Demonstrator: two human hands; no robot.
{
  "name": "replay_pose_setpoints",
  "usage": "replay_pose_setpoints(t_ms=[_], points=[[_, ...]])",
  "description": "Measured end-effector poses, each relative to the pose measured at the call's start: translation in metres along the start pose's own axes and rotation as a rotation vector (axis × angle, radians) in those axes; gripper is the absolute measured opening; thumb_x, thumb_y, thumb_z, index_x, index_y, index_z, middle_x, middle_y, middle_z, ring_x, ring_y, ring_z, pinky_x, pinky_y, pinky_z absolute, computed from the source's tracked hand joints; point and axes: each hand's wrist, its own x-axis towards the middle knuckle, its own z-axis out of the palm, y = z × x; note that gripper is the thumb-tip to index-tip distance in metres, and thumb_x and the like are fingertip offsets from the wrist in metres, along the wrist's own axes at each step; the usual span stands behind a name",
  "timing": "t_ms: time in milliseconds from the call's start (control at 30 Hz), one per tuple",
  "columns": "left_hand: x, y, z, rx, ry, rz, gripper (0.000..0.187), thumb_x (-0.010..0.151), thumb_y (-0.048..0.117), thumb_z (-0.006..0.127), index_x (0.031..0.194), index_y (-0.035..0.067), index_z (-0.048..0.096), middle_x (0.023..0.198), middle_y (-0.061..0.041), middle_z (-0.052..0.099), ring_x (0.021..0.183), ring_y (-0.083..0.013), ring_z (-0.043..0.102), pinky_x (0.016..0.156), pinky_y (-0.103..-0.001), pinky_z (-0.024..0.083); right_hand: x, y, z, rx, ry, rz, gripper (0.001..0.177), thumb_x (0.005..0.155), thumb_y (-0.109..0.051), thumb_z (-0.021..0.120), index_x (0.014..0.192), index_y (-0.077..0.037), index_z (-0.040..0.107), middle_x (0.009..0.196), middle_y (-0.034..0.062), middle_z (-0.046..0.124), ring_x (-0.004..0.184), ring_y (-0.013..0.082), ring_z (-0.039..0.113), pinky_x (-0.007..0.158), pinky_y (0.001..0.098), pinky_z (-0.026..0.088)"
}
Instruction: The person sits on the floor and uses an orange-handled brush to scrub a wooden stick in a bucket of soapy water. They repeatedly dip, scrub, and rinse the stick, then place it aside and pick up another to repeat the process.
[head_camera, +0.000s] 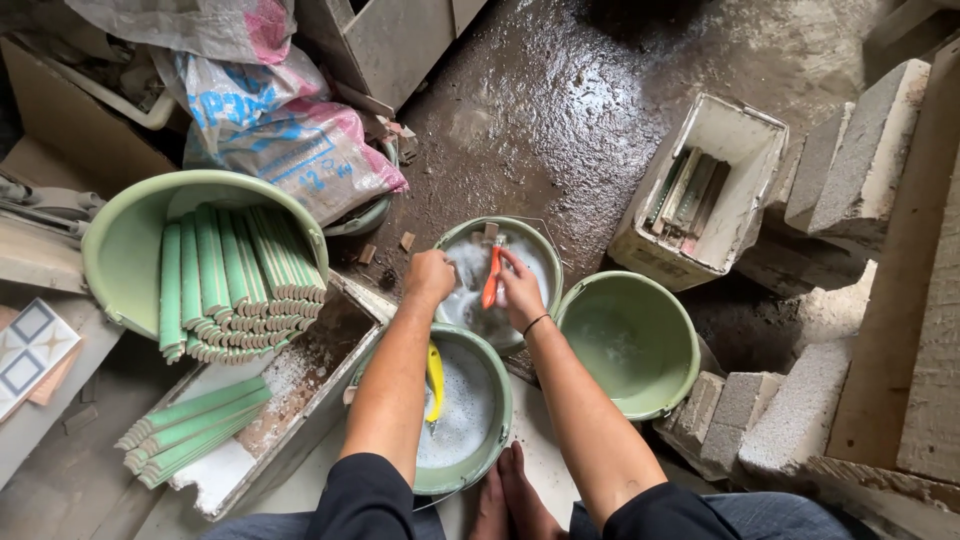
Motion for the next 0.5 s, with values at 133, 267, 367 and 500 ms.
replay_pose_setpoints(t_ms=[133,267,367,500], points=[[0.003,-0.002,-0.005,-0.142,0.053,0.028,0.027,0.093,0.027,0.066,0.115,0.016,0.076,0.112,-0.014,0.076,0.118,-0.0354,0.067,0.102,-0.045,0.054,0.046,0.038,-0.018,0.592,-0.133,0.084,0.051,0.087,-0.012,0.054,0.136,-0.002,0.062,0.078,0.0211,0.063,0.064,0.0271,0.062,0.051,0.0306,0.045],[-0.004,-0.004,0.002,-0.185,0.025,0.094,0.033,0.095,0.028,0.06,0.123,0.013,0.07,0.116,-0.019,0.074,0.122,-0.0378,0.064,0.107,-0.048,0.05,0.024,0.015,-0.026,0.01,-0.053,-0.162,0.057,0.08,-0.013,0.064,0.136,-0.025,0.062,0.105,0.0155,0.072,0.101,0.0313,0.071,0.081,0.0354,0.054],[0.005,-0.009,0.019,-0.086,-0.036,0.114,0.035,0.093,0.027,0.064,0.126,0.014,0.069,0.118,-0.018,0.074,0.123,-0.0364,0.065,0.107,-0.047,0.051,0.049,0.047,-0.032,-0.594,0.177,-0.396,0.039,0.085,-0.042,0.077,0.124,-0.039,0.07,0.103,0.0131,0.073,0.104,0.0361,0.071,0.088,0.0433,0.056],[0.01,-0.012,0.035,-0.024,-0.12,0.05,0.039,0.095,0.033,0.064,0.132,0.02,0.067,0.123,-0.01,0.073,0.126,-0.0297,0.063,0.105,-0.046,0.051,0.079,0.068,-0.028,-0.786,0.18,-0.27,0.026,0.087,-0.056,0.068,0.111,-0.047,0.074,0.094,0.0033,0.078,0.097,0.0315,0.073,0.086,0.0413,0.058]])
